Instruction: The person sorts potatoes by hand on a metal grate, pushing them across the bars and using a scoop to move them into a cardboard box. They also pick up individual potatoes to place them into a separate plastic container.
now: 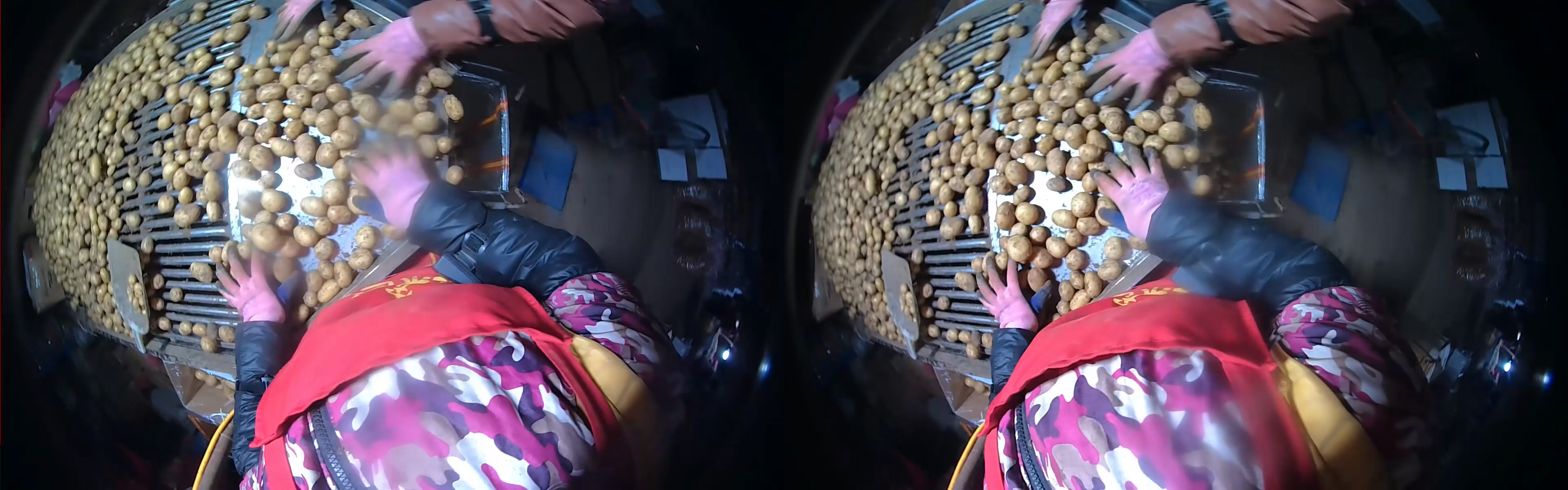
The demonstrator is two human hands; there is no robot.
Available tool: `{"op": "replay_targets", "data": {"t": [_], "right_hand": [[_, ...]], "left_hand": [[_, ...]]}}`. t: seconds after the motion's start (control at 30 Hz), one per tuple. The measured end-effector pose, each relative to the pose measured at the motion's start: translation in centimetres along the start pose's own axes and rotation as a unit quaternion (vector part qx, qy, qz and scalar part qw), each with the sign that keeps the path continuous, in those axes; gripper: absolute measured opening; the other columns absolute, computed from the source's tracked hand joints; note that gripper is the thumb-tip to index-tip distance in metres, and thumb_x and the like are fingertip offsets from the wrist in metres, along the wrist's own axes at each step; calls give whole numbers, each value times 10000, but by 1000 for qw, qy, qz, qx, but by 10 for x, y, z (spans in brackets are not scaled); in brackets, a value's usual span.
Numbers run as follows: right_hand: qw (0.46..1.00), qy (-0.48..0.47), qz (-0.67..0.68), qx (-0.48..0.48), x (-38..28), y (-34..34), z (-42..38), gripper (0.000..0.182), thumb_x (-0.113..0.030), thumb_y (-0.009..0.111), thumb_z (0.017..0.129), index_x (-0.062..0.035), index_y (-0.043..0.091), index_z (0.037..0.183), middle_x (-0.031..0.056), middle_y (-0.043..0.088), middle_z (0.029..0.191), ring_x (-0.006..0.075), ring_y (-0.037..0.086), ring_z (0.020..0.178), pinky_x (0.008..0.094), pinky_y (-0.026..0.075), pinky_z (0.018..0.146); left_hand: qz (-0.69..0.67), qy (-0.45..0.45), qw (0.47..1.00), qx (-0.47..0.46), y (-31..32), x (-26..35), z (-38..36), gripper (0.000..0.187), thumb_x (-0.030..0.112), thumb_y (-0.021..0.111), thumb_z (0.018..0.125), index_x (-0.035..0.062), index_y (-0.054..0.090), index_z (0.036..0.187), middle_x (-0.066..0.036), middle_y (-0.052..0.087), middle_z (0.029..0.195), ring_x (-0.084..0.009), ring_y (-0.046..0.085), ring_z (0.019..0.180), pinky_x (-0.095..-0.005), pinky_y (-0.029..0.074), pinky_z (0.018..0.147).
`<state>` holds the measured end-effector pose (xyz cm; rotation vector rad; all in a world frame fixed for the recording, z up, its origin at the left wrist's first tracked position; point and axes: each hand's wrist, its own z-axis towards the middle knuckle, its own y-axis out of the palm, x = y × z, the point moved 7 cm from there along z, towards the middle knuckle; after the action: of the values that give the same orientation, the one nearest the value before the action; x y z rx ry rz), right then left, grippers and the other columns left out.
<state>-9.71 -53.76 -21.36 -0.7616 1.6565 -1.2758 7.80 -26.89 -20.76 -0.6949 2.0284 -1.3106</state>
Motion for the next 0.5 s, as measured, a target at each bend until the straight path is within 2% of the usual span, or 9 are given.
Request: {"op": "replay_targets", "data": {"t": [0.07, 0.13, 0.17, 0.23, 0.27, 0.33, 0.4, 0.47, 0.5], "right_hand": [[998, -66, -3, 19, -15, 0, -14, 649, -505, 591, 947, -206, 487, 1514, 151, 351, 1636, 399, 312, 1504, 656, 197, 1207], [986, -168, -1, 1, -45, 10, -21, 673, -452, 632, 906, -214, 478, 1517, 116, 373, 1633, 371, 329, 1510, 649, 216, 1207], [974, -225, -6, -8, -61, 18, -22, 651, -419, 638, 901, -215, 497, 1502, 99, 384, 1629, 353, 343, 1507, 645, 224, 1206], [951, -304, 18, -50, -75, 26, -15, 575, -349, 650, 887, -219, 561, 1440, 70, 413, 1619, 298, 376, 1501, 640, 245, 1197], [950, -309, 20, -44, -70, 34, -6, 533, -347, 656, 884, -222, 594, 1399, 68, 442, 1596, 287, 379, 1499, 612, 251, 1204], [971, -230, 4, -70, -50, 28, 22, 549, -363, 656, 883, -218, 583, 1407, 74, 460, 1576, 293, 385, 1493, 575, 249, 1218], [985, -167, 24, -26, -9, 26, 40, 545, -354, 641, 894, -214, 572, 1416, 106, 473, 1554, 316, 392, 1481, 552, 258, 1215], [986, -136, 0, 95, 19, 1, 52, 535, -405, 618, 929, -170, 582, 1408, 169, 498, 1514, 390, 449, 1403, 560, 339, 1150], [987, -132, -32, 84, 25, -3, 59, 562, -431, 609, 936, -162, 565, 1428, 172, 486, 1525, 390, 439, 1411, 570, 328, 1153]], "left_hand": [[4, 15, 1000, 12, -7, 6, 7, 996, 569, 848, 714, 342, 391, 1570, -123, 222, 1689, -494, 205, 1524, -706, 210, 1184], [-2, 22, 996, 85, 8, 9, 27, 988, 545, 857, 721, 286, 403, 1560, -163, 245, 1680, -494, 225, 1521, -715, 226, 1168], [-17, 1, 999, 36, 1, 16, 33, 1007, 557, 853, 723, 223, 399, 1558, -231, 269, 1656, -500, 250, 1510, -728, 234, 1152], [-45, 39, 996, 67, -11, 34, 42, 1037, 615, 804, 755, 141, 372, 1570, -285, 302, 1615, -502, 259, 1502, -723, 222, 1159], [-39, 40, 997, 54, -14, 44, 42, 1020, 612, 781, 780, 123, 365, 1572, -280, 314, 1606, -498, 273, 1497, -718, 209, 1168], [-103, 59, 992, 39, -24, 57, 35, 894, 550, 737, 839, 190, 379, 1574, -232, 331, 1612, -485, 293, 1492, -686, 208, 1190], [-103, 144, 984, 34, -31, 70, 17, 797, 507, 725, 850, 194, 451, 1530, -203, 365, 1587, -484, 335, 1458, -686, 225, 1179], [-123, 184, 975, 14, -25, 67, 6, 756, 502, 700, 883, 179, 460, 1523, -205, 377, 1587, -490, 319, 1465, -700, 226, 1174], [-152, 218, 964, 27, -22, 64, 1, 705, 472, 691, 894, 175, 487, 1499, -205, 399, 1571, -494, 324, 1460, -688, 229, 1180]]}}
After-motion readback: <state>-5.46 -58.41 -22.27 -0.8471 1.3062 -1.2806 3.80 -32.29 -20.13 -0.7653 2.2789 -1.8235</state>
